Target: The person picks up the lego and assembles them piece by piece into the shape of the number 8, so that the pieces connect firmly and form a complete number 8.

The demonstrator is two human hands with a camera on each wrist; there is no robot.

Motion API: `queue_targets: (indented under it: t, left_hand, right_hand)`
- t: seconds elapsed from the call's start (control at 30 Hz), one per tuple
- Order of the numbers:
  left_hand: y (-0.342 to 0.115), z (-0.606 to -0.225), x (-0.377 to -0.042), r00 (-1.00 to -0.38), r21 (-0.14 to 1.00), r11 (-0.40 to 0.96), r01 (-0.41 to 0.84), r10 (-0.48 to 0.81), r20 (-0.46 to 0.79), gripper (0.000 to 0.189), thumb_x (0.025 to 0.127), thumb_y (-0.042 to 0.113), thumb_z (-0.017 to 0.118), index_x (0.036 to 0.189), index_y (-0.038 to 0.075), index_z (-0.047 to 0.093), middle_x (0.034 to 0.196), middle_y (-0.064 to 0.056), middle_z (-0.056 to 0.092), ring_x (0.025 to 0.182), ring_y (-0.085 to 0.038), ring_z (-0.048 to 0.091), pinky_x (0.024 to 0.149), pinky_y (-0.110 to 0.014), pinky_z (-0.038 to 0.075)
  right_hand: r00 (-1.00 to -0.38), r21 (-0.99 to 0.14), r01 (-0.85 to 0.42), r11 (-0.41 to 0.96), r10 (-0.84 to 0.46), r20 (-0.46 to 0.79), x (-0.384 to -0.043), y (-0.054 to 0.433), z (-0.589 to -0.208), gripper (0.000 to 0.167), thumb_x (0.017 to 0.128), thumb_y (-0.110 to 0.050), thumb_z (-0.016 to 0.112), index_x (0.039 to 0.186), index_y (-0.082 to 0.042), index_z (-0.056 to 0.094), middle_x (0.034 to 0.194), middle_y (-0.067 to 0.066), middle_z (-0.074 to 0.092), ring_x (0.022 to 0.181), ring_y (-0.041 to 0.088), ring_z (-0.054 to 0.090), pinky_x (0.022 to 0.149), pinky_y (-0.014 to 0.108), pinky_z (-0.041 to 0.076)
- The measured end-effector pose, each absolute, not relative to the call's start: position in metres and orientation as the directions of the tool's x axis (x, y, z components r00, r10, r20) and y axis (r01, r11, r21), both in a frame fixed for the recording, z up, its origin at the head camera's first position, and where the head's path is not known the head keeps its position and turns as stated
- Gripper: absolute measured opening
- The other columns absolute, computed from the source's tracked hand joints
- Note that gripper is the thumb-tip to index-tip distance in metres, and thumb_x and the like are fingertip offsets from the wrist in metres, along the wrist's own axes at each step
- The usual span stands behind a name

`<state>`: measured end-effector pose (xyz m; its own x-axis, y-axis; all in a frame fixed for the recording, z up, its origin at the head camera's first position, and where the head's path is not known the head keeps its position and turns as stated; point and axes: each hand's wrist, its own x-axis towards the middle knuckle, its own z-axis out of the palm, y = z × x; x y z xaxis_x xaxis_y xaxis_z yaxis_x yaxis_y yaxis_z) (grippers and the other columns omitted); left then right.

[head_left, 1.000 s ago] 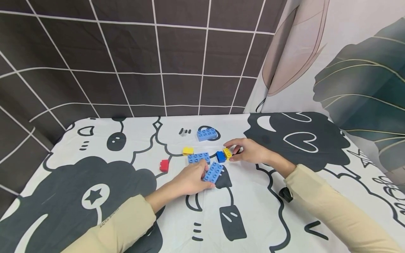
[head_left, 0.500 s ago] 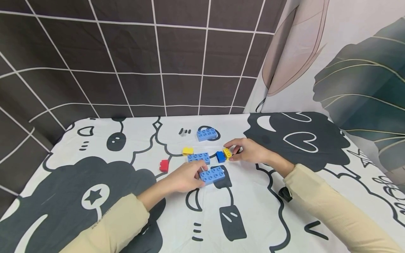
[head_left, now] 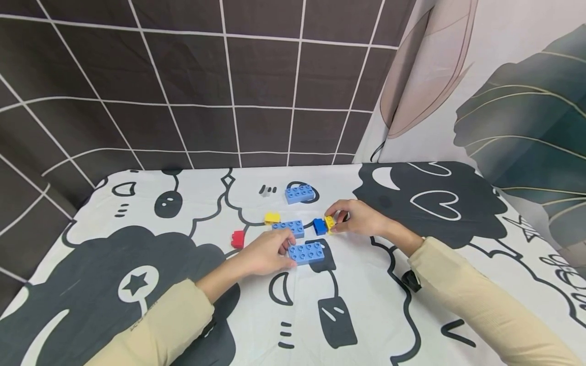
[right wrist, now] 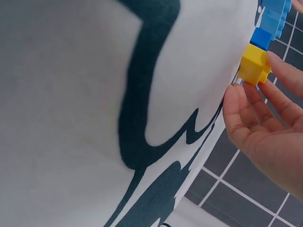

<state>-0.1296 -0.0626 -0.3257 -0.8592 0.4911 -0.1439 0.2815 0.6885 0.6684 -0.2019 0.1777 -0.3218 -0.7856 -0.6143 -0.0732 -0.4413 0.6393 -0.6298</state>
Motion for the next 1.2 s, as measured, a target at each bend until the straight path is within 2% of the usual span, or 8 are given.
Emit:
queue_targets:
  t: [0.7, 1.03, 1.2]
  left_hand:
    - [-0.064, -0.328, -0.130, -0.874, 0.679, 0.686, 0.263, 0.467, -0.134, 0.029, 0.074, 0.006, 0.075, 0.095, 0.005, 0.056, 0.085, -0.002, 0.054, 0.080, -0.016, 0.052, 0.074, -0.027, 0.045]
    - [-0.065, -0.329, -0.130, -0.874, 0.678, 0.686, 0.265, 0.468, -0.131, 0.028, 0.074, 0.006, 0.075, 0.095, 0.005, 0.056, 0.085, -0.002, 0.055, 0.080, -0.016, 0.053, 0.075, -0.028, 0.046]
    - [-0.065, -0.329, -0.131, -0.874, 0.672, 0.690, 0.267, 0.468, -0.134, 0.028, 0.074, 0.007, 0.075, 0.095, 0.006, 0.057, 0.084, -0.001, 0.055, 0.080, -0.016, 0.053, 0.074, -0.028, 0.046]
  right_hand:
    - [-0.793, -0.625, -0.447, 0.640, -0.607, -0.054, -0.198, 0.180, -0.319, 0.033, 0.074, -0.004, 0.074, 0.105, 0.001, 0.063, 0.090, 0.003, 0.060, 0.078, 0.017, 0.051, 0.066, 0.028, 0.042]
    - [-0.767, -0.690, -0.441, 0.574, -0.640, -0.042, -0.184, 0.177, -0.312, 0.032, 0.074, -0.005, 0.074, 0.104, 0.000, 0.063, 0.092, 0.003, 0.061, 0.079, 0.018, 0.052, 0.066, 0.025, 0.045]
    - [-0.731, -0.693, -0.485, 0.534, -0.683, -0.015, -0.176, 0.173, -0.308, 0.033, 0.074, -0.005, 0.075, 0.104, 0.000, 0.064, 0.092, 0.002, 0.061, 0.077, 0.016, 0.053, 0.066, 0.024, 0.046]
